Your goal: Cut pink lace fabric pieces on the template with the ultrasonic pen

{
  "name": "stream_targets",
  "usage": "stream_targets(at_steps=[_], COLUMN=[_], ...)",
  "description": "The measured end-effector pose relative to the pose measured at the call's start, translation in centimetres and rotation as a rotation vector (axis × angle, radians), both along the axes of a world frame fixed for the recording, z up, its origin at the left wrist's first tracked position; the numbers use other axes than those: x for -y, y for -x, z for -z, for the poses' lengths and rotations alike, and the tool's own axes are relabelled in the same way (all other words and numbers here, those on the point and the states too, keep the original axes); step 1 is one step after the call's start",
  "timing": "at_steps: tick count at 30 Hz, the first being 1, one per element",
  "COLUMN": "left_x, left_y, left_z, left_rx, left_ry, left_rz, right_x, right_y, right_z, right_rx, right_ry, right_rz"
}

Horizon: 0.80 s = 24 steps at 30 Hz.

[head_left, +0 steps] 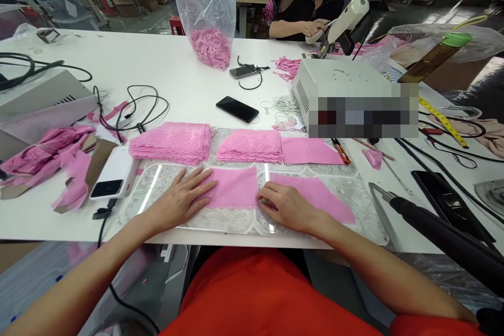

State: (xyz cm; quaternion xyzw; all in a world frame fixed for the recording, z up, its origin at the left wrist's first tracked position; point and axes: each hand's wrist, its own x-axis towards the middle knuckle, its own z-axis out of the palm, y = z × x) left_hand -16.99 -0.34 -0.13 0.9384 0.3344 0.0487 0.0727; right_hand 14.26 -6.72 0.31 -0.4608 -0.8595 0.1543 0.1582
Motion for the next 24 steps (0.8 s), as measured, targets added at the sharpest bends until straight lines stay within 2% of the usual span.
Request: stream_targets(at_steps=[5, 10, 14, 20, 24], left_x=[-0.3, -0.4, -0.3, -0.4, 0.0], left_y=[0.2, 0.3, 0.3, 0.5, 0.2], left_z=[0.0, -0.1, -0.2, -0.1, -0.5], left_rx=[0.006, -0.010, -0.021, -0.030, 0.003], left_ry=[0.003, 0.011, 0.006, -0.012, -0.067], left_rz=[0.017, 0.028, 0.030, 0.043, 0.058], right_x=[0.0, 0.4, 0.9, 1.4, 2.4], right_y=[0.1, 0.2, 0.3, -0.2, -2.0], right_z=[0.5, 0.3, 0.2, 0.1, -0.6], right_rx=[0.009, -0.042, 0.053, 0.048, -0.025], right_ry=[-0.053, -0.097, -0.117, -0.151, -0.174], right_rz=[0.003, -0.015, -0.040, 0.031, 0.113])
